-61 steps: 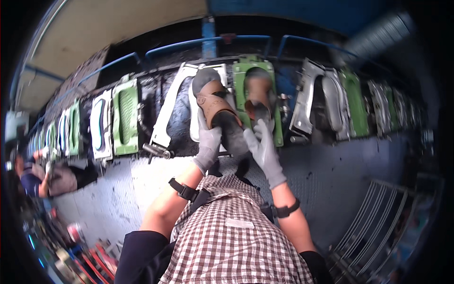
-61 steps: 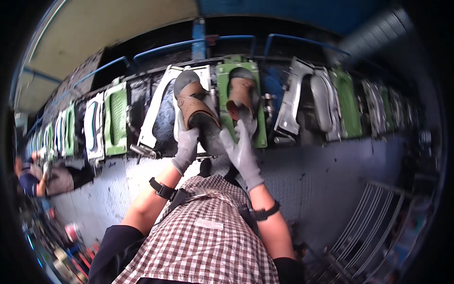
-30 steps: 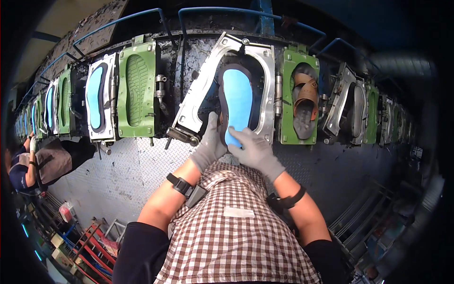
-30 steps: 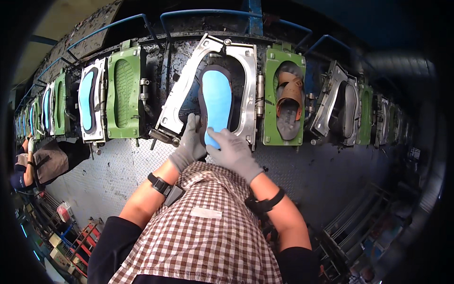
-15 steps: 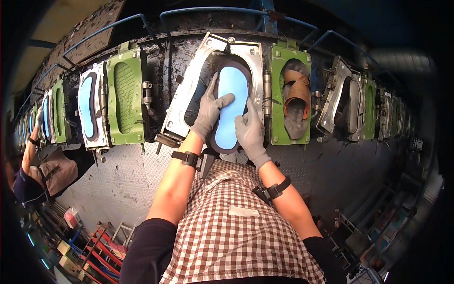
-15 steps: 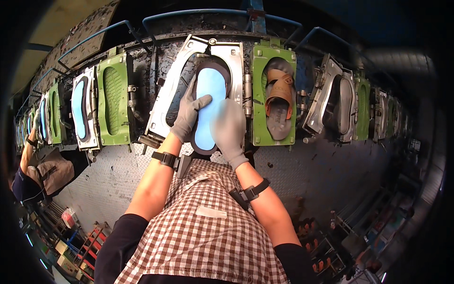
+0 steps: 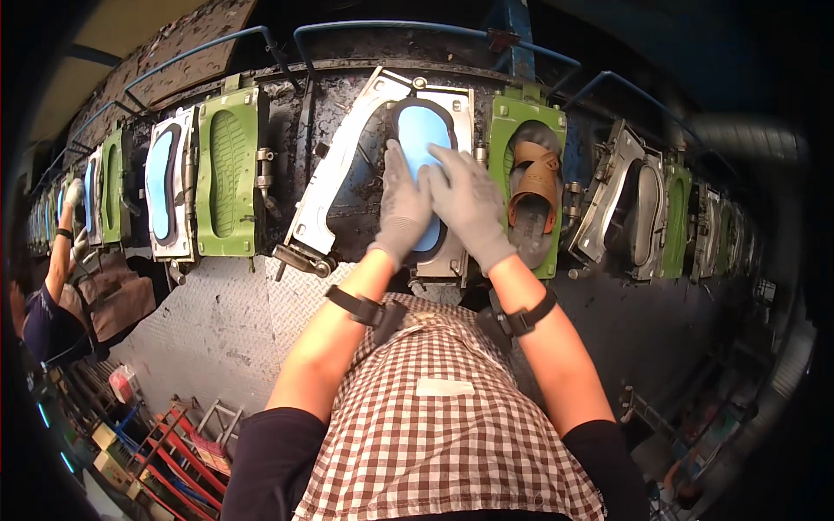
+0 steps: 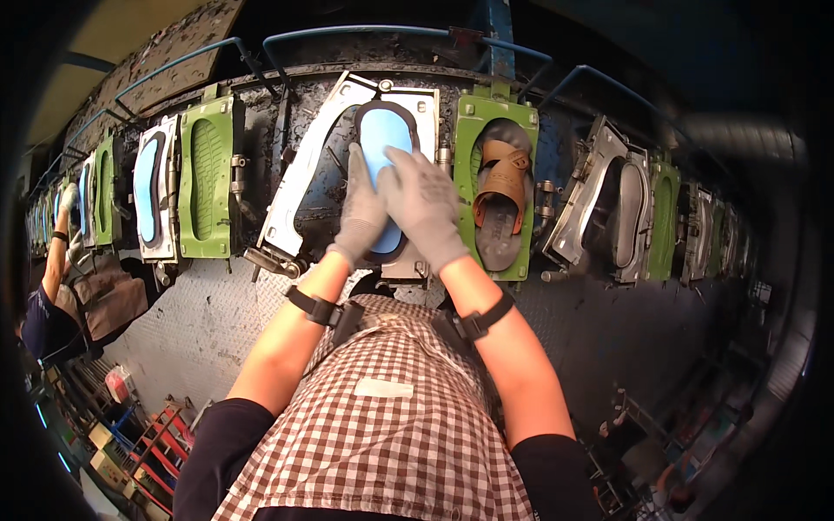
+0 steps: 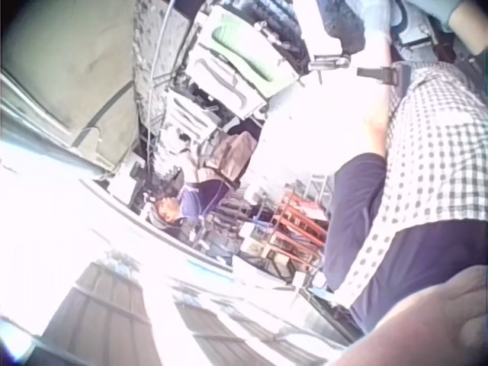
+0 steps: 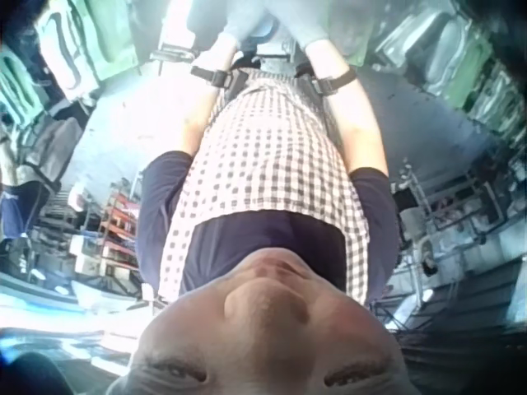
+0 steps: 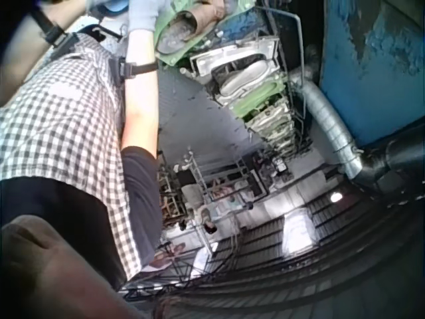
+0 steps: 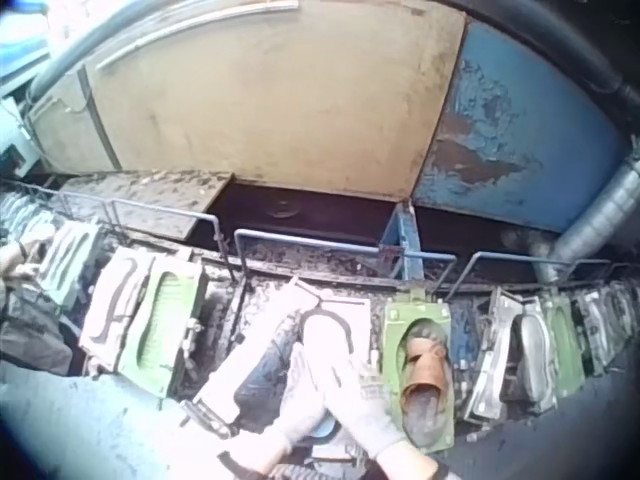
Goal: Assembling shoe components by placing soles and uppers into industrial molds and presses.
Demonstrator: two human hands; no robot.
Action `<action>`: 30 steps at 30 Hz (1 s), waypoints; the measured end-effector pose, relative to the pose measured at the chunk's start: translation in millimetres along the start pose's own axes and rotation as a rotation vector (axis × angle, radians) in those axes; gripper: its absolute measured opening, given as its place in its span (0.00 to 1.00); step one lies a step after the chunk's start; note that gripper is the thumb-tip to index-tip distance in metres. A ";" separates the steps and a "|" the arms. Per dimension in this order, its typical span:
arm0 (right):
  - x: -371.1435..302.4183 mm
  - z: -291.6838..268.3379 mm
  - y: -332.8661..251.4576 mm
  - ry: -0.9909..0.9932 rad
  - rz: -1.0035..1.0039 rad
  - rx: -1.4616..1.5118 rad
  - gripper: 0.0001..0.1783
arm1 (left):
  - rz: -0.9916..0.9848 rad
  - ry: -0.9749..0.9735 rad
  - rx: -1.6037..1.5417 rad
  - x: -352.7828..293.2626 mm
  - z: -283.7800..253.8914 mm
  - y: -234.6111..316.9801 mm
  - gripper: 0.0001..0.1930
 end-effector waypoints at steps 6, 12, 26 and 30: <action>49.7 117.8 -32.8 -0.869 -0.546 -0.721 0.11 | -0.026 -0.388 0.444 -54.5 7.6 28.8 0.34; 63.5 71.6 -13.0 -0.448 -0.498 -0.146 0.11 | 0.133 0.025 0.863 -110.8 -187.8 -94.1 0.20; -61.3 31.9 15.4 -0.314 -0.516 0.128 0.25 | -0.289 -0.831 0.147 -143.1 -69.2 -19.8 0.22; -99.9 29.1 22.4 -0.476 -0.574 0.092 0.35 | 0.612 -0.221 0.617 -102.9 -66.6 -10.2 0.32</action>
Point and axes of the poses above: each hand's wrist, its own x-axis towards the middle knuckle, its own z-axis out of the palm, y = z × x, the point moved 7 cm from there along x, towards the middle knuckle, and after that the axes turned 6 degrees about -z, right-handed, at the moved point
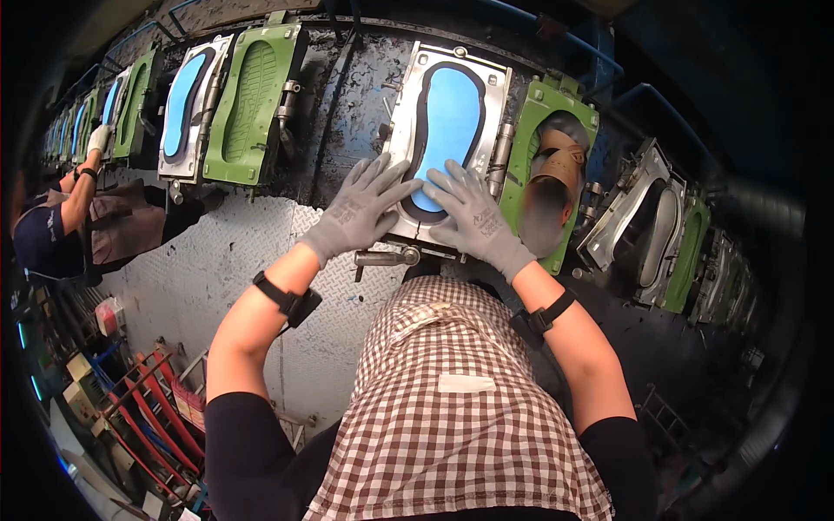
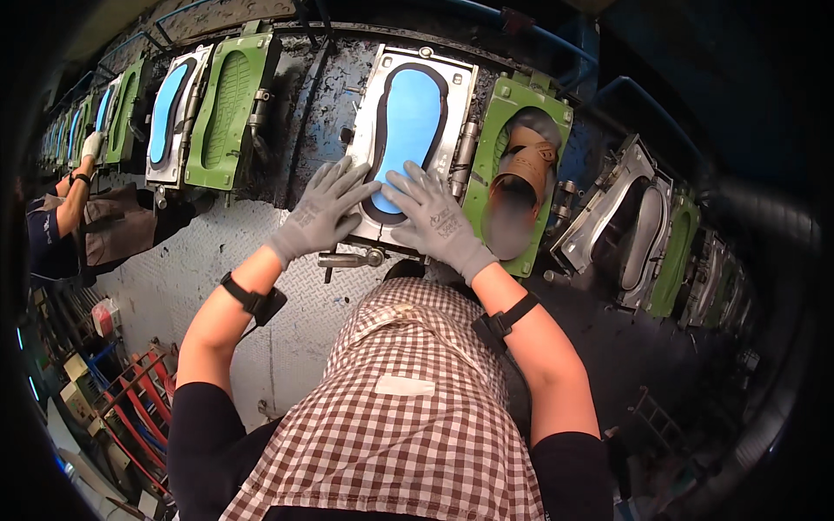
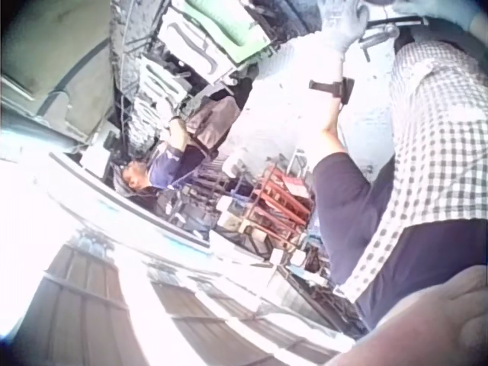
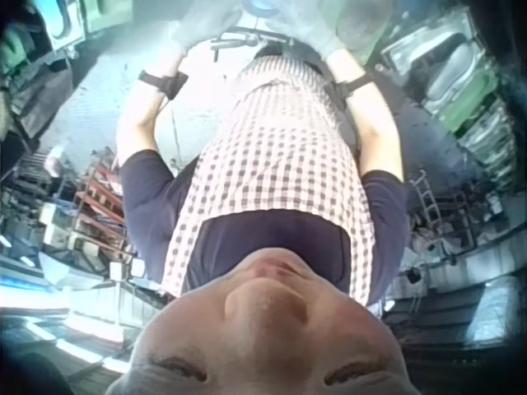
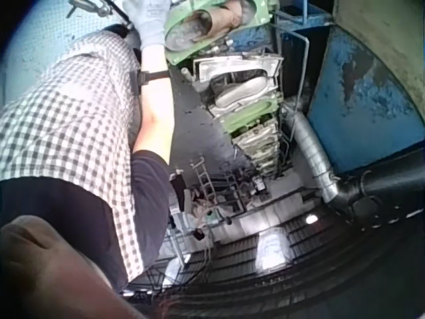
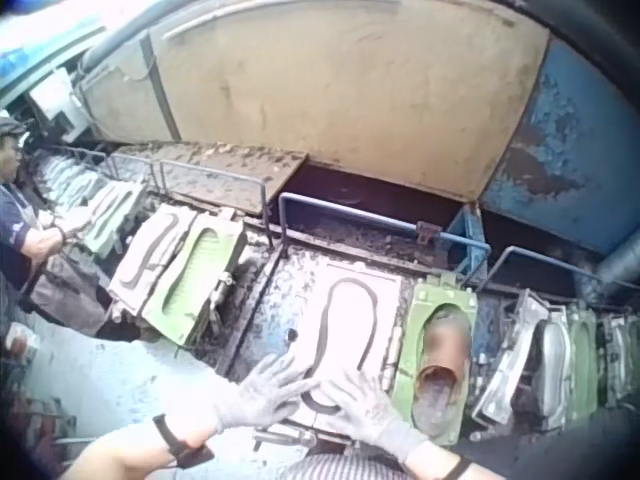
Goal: Assembling shoe components by placing soles and uppers into industrial molds and presses.
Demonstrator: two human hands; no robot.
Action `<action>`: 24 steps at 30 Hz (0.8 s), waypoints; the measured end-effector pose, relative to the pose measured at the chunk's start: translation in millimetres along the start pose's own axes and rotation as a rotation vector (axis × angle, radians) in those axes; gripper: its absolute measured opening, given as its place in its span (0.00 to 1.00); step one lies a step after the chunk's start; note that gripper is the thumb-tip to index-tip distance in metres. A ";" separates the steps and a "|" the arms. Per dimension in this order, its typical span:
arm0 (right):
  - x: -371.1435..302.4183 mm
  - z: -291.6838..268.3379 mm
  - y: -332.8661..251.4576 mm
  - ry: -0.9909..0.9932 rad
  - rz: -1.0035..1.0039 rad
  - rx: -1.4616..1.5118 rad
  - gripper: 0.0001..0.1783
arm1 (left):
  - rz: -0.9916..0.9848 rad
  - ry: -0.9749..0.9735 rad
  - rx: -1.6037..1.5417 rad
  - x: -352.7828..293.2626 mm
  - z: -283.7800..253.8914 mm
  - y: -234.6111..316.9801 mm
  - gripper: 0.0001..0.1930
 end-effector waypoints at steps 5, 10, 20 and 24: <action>2.1 4.6 5.0 0.193 -0.045 -0.013 0.25 | 0.120 0.287 -0.139 15.6 28.8 -13.6 0.26; -2.2 14.7 -0.5 0.419 0.075 0.081 0.17 | 0.085 0.513 -0.328 7.9 27.7 -4.4 0.11; -16.3 17.8 -11.7 0.326 0.075 -0.128 0.10 | -0.655 -0.123 -0.601 -69.7 41.6 2.6 0.22; 1.8 15.5 -20.9 0.315 0.125 -0.165 0.05 | -0.901 -0.683 -0.818 -100.5 92.8 31.8 0.27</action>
Point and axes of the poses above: each hand's wrist, its own x-axis towards the middle knuckle, its own z-axis out of the palm, y = z × x, the point moved 7 cm from there along x, towards the middle knuckle, and after that the axes turned 6 degrees about -z, right-handed, at the moved point
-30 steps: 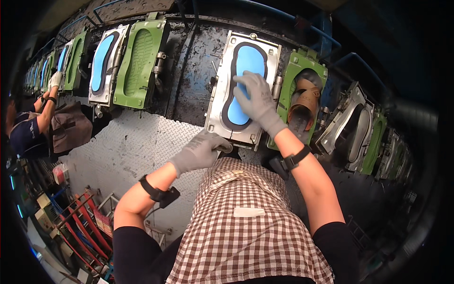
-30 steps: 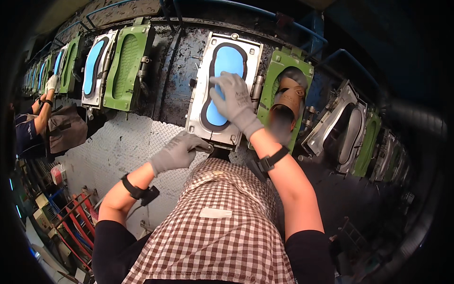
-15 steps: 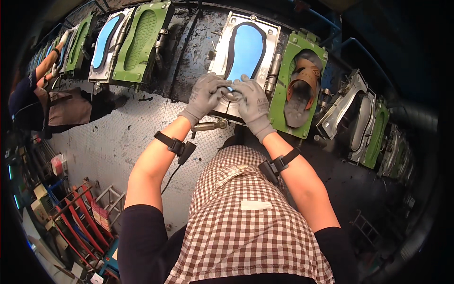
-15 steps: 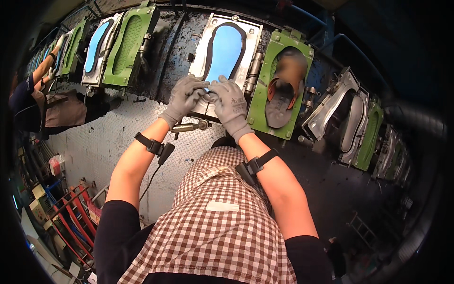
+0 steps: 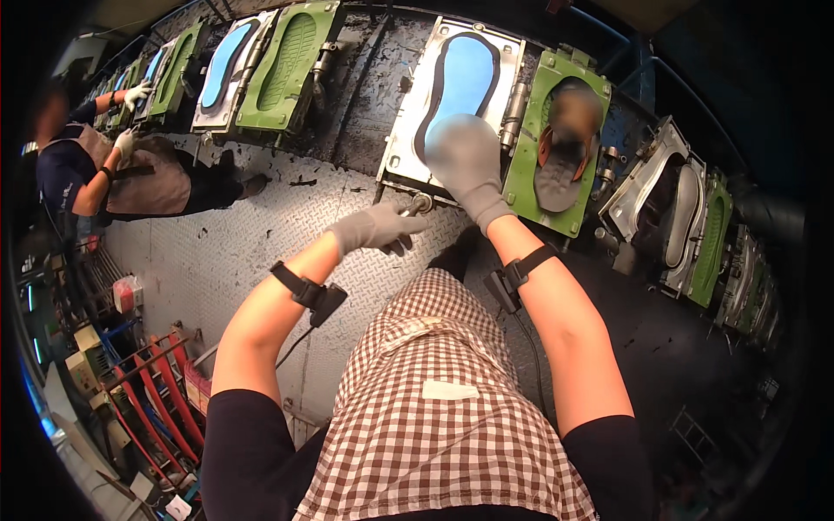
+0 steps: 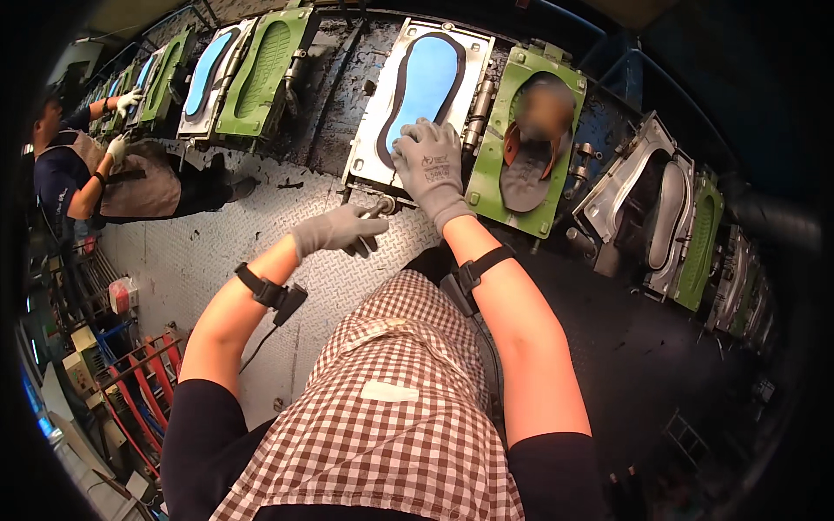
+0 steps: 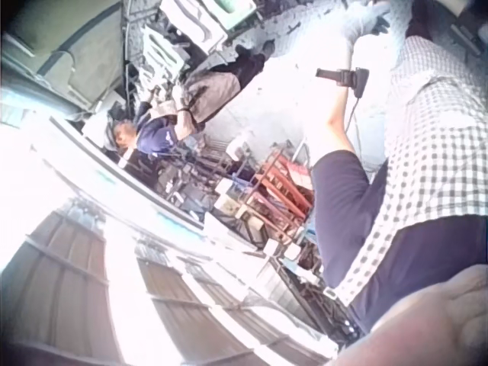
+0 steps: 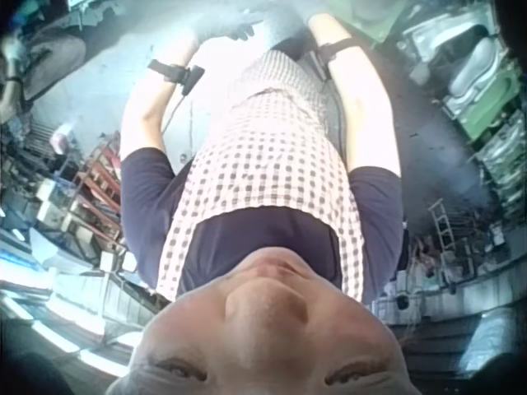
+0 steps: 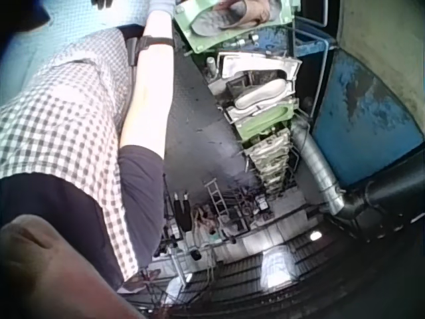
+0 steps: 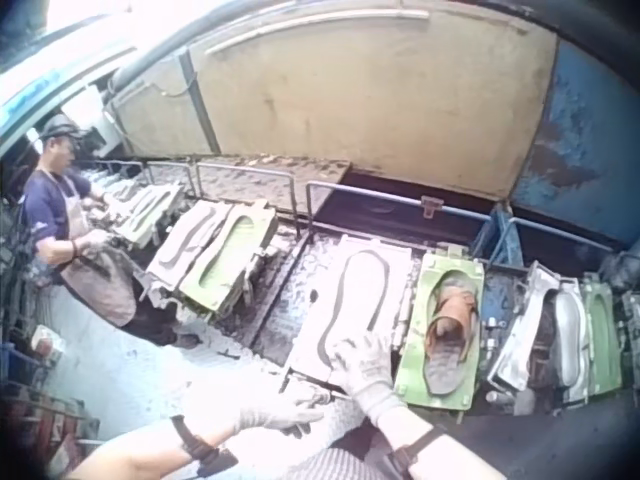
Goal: Assembling shoe components by placing soles and uppers into industrial molds and presses.
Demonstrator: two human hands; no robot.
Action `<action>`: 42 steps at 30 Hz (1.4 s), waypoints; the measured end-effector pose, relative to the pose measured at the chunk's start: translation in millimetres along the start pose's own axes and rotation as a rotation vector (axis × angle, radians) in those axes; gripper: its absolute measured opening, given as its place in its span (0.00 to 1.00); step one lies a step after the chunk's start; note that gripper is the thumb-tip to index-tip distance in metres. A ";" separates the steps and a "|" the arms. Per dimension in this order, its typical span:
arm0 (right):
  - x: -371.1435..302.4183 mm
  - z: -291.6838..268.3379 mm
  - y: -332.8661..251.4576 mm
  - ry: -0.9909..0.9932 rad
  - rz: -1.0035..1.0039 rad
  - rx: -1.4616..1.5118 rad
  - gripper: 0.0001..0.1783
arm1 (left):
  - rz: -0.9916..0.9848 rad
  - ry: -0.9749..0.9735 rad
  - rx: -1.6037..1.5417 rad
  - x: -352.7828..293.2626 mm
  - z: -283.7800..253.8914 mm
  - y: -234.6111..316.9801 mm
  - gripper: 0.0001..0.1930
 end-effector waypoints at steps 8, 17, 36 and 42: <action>1.4 4.2 -1.9 0.060 -0.052 -0.107 0.06 | 0.179 0.215 -1.879 89.1 110.8 43.7 0.16; 131.1 -120.0 15.0 0.784 -0.146 0.051 0.19 | 0.494 0.891 -1.060 -44.0 -74.2 12.2 0.28; 173.3 6.4 112.4 -0.013 0.361 -0.042 0.25 | 0.111 -0.063 0.427 152.1 -190.1 73.3 0.37; 95.0 -111.0 108.0 0.662 0.379 0.381 0.21 | 0.628 0.941 0.191 20.4 -156.9 125.8 0.25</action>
Point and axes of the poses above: each hand's wrist, its own x-axis towards the middle knuckle, its own z-axis out of the palm, y = z × x, the point moved 7 cm from there along x, towards the middle knuckle, and after that the axes turned 6 degrees about -z, right-handed, at the moved point
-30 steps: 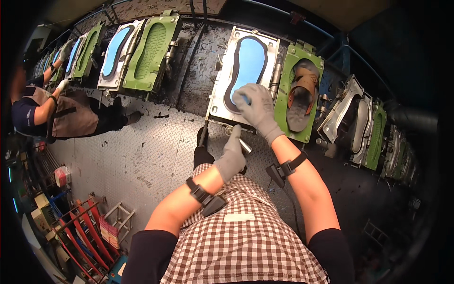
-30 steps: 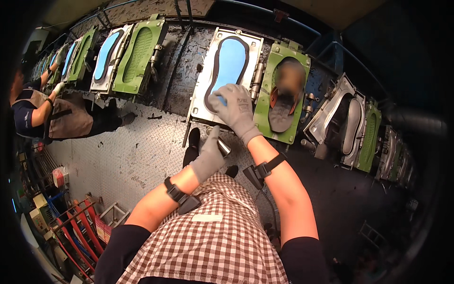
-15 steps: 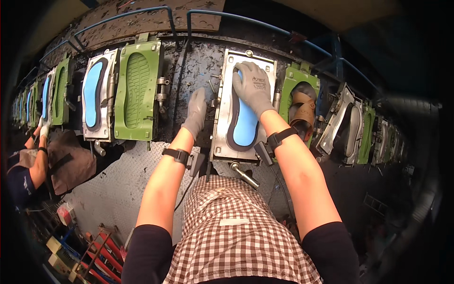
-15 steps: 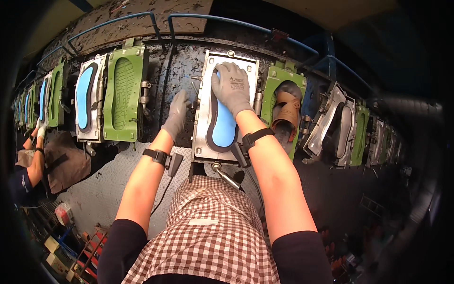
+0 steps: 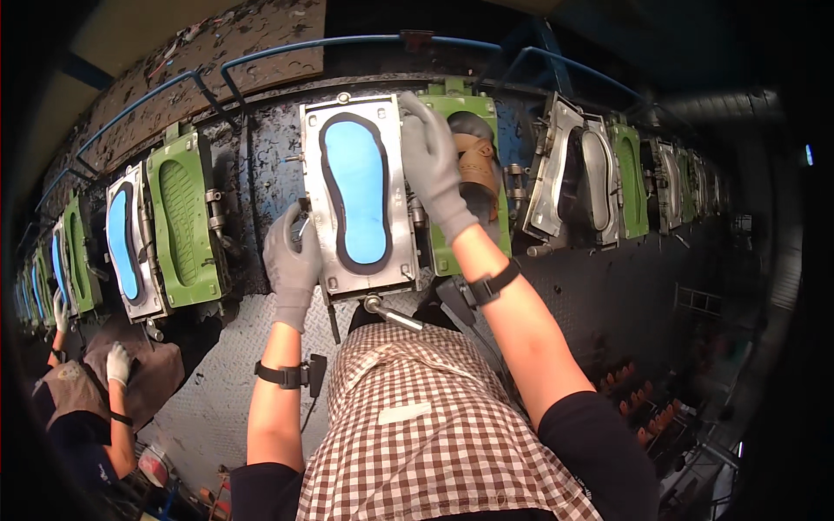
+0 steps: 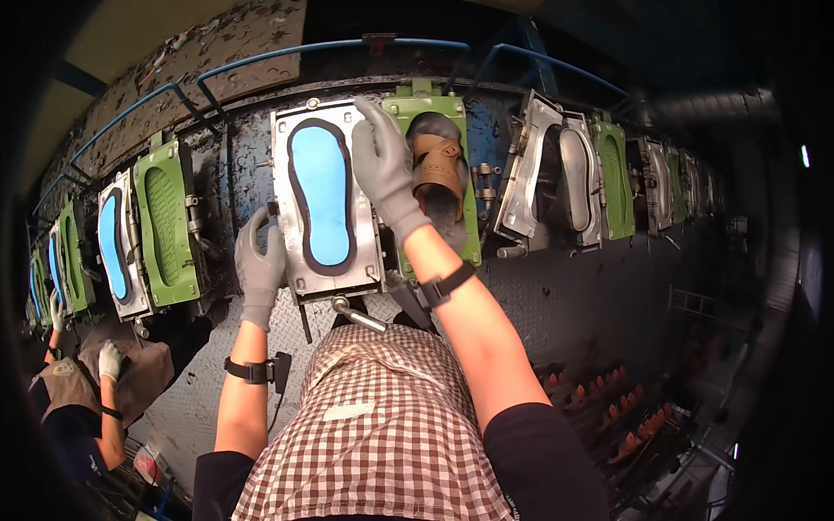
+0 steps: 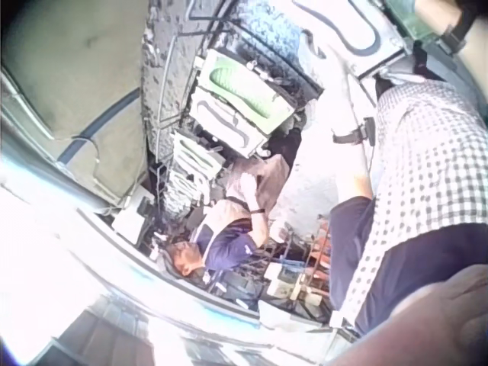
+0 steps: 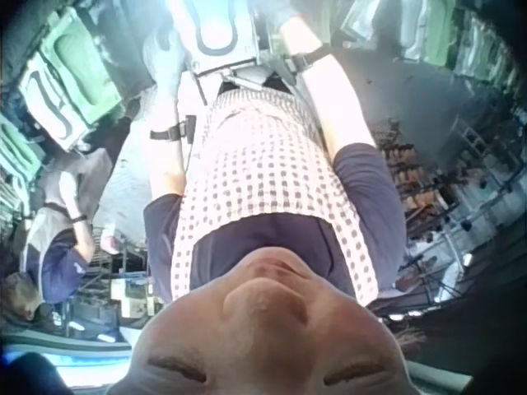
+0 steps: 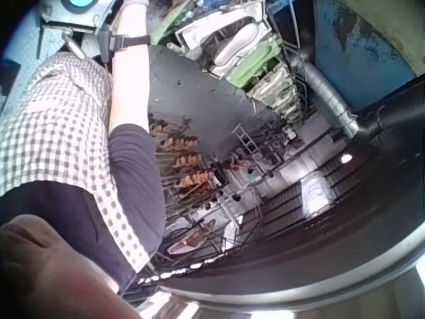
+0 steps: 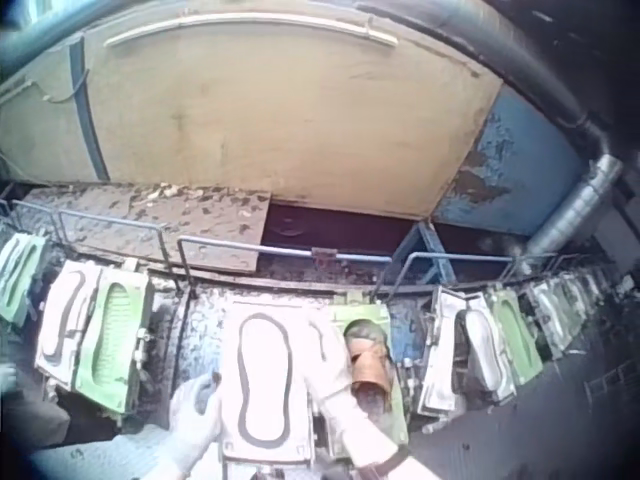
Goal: Assembling shoe components by placing soles and uppers into industrial molds and presses.
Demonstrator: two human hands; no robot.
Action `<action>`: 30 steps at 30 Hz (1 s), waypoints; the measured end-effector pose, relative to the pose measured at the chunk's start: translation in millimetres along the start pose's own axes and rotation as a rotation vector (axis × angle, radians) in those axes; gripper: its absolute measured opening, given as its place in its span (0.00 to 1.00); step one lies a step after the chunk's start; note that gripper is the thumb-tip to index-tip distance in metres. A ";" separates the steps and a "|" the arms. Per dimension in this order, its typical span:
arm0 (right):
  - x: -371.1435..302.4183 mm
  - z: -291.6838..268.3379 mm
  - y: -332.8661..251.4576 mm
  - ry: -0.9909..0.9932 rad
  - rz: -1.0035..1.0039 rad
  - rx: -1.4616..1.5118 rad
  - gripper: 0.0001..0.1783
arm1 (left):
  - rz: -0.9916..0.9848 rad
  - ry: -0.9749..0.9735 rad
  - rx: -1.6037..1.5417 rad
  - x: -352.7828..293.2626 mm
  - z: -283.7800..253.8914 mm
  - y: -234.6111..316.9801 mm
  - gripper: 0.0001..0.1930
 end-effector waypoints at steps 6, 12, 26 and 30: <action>-103.2 -146.5 16.8 0.212 0.164 -0.138 0.23 | 0.113 -0.418 0.082 -35.7 126.4 180.7 0.47; -140.3 -258.0 44.0 0.120 0.625 0.079 0.44 | -0.263 -0.630 -0.521 -56.8 218.3 261.2 0.19; -93.8 -535.7 148.2 0.355 0.618 0.523 0.39 | -0.339 -0.808 -1.065 -90.8 515.4 394.0 0.31; -33.1 -551.1 166.8 0.231 0.372 0.141 0.31 | -0.313 -0.816 -0.830 -87.7 525.4 377.3 0.27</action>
Point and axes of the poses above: each hand's wrist, its own x-axis towards the middle knuckle, its own z-axis out of the palm, y = z × x, the point moved 7 cm from there along x, towards the middle knuckle, and after that the axes turned 6 degrees about -z, right-handed, at the moved point
